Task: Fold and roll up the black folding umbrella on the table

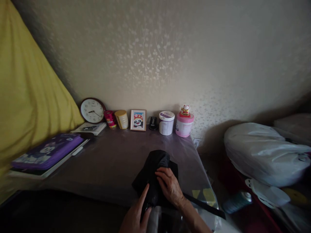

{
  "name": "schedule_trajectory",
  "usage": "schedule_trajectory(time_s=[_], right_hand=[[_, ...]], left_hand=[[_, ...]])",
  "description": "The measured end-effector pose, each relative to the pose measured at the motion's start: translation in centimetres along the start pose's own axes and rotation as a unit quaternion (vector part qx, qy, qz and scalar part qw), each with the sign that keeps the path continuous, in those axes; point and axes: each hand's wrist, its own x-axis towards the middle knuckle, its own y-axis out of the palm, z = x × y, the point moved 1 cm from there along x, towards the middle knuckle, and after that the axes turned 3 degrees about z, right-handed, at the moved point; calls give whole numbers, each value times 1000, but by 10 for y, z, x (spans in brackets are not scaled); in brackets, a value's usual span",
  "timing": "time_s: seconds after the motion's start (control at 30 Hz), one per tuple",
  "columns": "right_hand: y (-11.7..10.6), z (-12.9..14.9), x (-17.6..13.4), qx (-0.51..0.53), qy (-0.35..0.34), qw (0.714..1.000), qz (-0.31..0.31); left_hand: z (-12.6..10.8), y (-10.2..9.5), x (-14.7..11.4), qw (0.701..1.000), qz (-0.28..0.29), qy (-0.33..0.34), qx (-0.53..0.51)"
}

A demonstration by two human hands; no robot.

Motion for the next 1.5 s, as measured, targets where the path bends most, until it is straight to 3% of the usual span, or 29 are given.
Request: schedule_trajectory(time_s=[0.3,0.43,0.53,0.63,0.83,0.93,1.07,1.17,1.3,1.4,1.5], right_hand=[[0,-74,42,-95,36,994,-46],[-6,-68,38,-89,51,992,-79],[-1,-53,29,-47,12,998,-29],[4,-57,27,-59,14,998,2],[-14,-77,32,-53,115,988,-90],[-15,-63,22,-3,85,994,-63],[3,-61,15,4,42,999,-16],[7,-82,18,-25,94,992,-76],[-11,-105,13,-39,194,973,-118],[-29,-110,-2,-56,280,952,-116],[-38,-109,-15,-27,371,926,-63]], left_hand=[[2,0,0,999,4,-39,-30],[2,-1,-2,998,-6,-47,-36],[2,-1,-1,999,0,-39,-31],[2,-1,-1,998,8,-47,-28],[4,-1,-3,997,-2,-70,-22],[6,-1,-3,998,9,-58,-29],[10,1,-2,998,2,-58,-32],[11,1,-3,997,-6,-70,-27],[9,-1,-4,997,-5,-65,-35],[8,-1,-5,997,-6,-66,-51],[11,1,-5,995,-12,-81,-61]])
